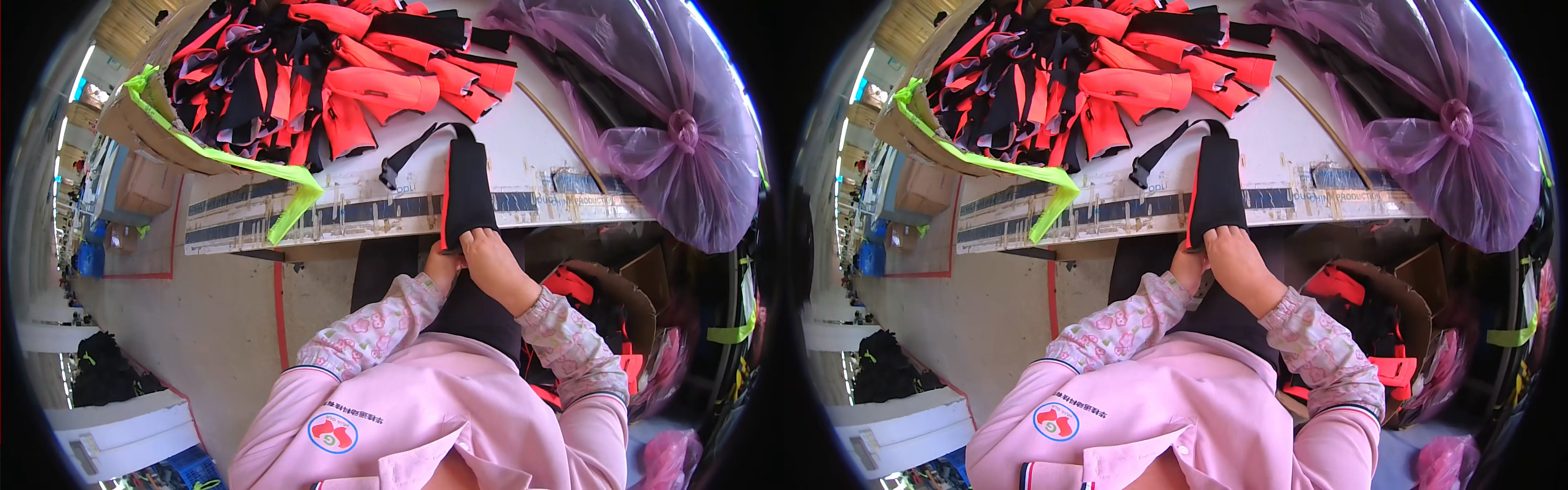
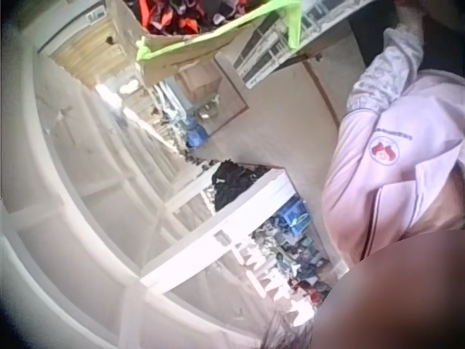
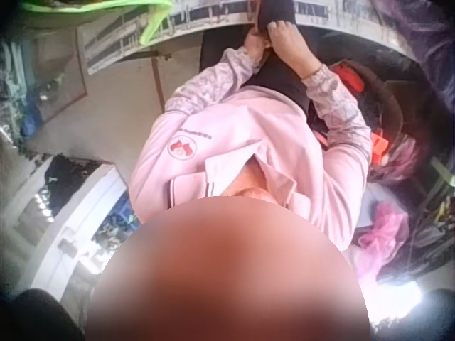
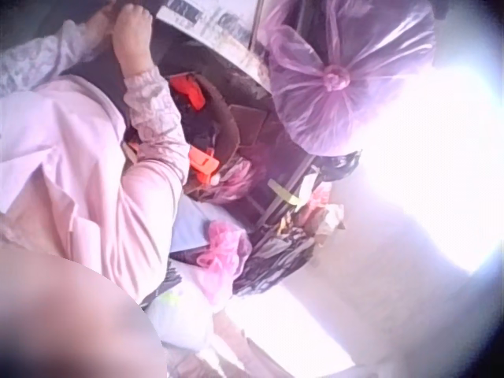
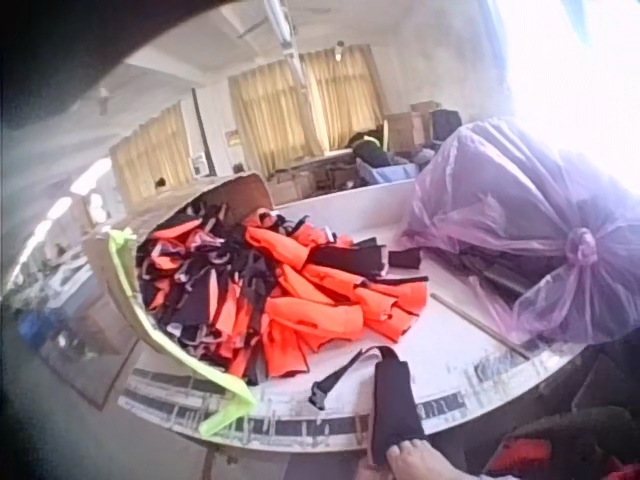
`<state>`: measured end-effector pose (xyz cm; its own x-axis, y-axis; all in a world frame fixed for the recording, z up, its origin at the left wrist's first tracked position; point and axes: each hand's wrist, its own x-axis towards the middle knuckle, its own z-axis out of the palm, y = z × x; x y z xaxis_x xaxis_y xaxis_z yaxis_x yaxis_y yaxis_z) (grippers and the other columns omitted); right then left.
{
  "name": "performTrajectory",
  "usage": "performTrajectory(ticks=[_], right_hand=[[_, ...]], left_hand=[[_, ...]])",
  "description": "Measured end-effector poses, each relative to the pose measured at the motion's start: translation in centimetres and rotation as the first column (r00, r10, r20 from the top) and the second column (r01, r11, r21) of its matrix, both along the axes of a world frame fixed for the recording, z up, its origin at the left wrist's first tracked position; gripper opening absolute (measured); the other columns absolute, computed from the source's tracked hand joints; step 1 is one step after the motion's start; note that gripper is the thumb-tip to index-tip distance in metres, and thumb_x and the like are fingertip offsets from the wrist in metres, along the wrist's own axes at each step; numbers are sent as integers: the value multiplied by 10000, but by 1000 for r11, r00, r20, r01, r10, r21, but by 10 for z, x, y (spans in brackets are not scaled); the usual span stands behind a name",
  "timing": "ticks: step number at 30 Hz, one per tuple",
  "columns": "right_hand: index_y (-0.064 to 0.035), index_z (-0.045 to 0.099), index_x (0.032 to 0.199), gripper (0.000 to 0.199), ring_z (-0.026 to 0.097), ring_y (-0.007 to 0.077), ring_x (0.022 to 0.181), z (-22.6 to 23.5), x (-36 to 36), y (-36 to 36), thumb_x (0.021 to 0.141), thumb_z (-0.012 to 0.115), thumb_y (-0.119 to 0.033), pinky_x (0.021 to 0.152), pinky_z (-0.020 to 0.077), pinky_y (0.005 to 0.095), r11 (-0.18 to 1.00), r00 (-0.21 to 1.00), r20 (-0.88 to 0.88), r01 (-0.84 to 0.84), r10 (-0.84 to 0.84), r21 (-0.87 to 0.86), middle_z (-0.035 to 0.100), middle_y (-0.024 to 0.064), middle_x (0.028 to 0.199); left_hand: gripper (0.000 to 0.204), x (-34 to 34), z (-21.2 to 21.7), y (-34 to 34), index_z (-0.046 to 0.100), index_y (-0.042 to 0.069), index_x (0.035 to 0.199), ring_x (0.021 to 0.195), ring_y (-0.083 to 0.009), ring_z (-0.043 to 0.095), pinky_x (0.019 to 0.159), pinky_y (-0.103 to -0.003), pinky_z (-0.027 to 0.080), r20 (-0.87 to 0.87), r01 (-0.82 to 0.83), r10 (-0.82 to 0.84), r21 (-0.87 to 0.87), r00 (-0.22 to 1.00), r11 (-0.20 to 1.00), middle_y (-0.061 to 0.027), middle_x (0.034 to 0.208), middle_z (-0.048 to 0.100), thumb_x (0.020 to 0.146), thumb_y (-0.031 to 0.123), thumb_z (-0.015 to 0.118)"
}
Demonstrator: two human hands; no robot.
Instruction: Assembling fabric components of a life vest or safety garment by inserting a wooden rod into fabric sleeves to turn them or position parts.
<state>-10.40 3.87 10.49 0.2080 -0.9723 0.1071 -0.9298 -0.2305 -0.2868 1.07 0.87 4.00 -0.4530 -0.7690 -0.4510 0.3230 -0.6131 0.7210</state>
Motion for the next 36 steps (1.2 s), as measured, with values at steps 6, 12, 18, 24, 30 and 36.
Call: performTrajectory(ticks=[6, 12, 18, 24, 30, 36], right_hand=[[-35, 531, 835, 105, 553, 260, 812, -12, 11, 1, 740, 526, -82, 737, 437, 343, 1000, 1000, 0, -19, 19, 5, 561, 114, 813], [-67, 595, 747, 86, 595, 261, 717, -36, 16, -16, 737, 512, -89, 670, 472, 347, 999, 995, -104, -2, 7, 49, 592, 86, 724], [-62, 671, 705, 67, 644, 256, 766, -21, 7, -55, 671, 630, -102, 643, 513, 370, 847, 991, -131, 57, 14, 528, 654, 113, 764], [-113, 690, 788, 115, 620, 234, 848, -104, 17, -83, 790, 580, -145, 764, 487, 301, 828, 987, -137, 10, 81, 561, 674, 45, 849], [-86, 675, 712, 114, 619, 255, 693, -55, 5, -50, 743, 602, -168, 686, 495, 339, 841, 961, -274, 121, 33, 527, 656, 103, 733], [-41, 637, 641, 149, 610, 323, 677, -69, 24, -25, 723, 590, -156, 615, 483, 412, 981, 994, -108, 11, 10, 192, 601, 157, 639]], left_hand=[[246, 6, -47, 1, 540, 68, 1102, 991, -172, 560, 825, -287, 454, 219, 107, -61, -205, 974, 973, -73, 1078, 582, 857, 68, 533], [152, -10, -63, -3, 552, 59, 968, 582, -154, 588, 480, -259, 443, 234, -10, 457, -882, 858, 471, -90, 696, 612, 860, 21, 451], [146, -10, -55, -10, 575, 16, 884, 350, -201, 503, 308, -307, 371, 169, 122, -82, -239, 982, 963, -120, 579, 580, 868, 34, 431], [166, -3, -48, -19, 579, 9, 854, 352, -180, 492, 287, -287, 367, 68, 57, -43, -216, 997, 975, -101, 601, 571, 860, 34, 414], [202, -9, -38, -2, 568, 1, 961, 430, -206, 571, 304, -292, 420, 13, 29, -27, -198, 1000, 980, -122, 624, 604, 835, 159, 545], [231, -14, -134, -19, 592, 71, 1041, 829, -171, 609, 639, -321, 501, 60, 105, -96, -175, 994, 979, -97, 947, 633, 816, 120, 565]])
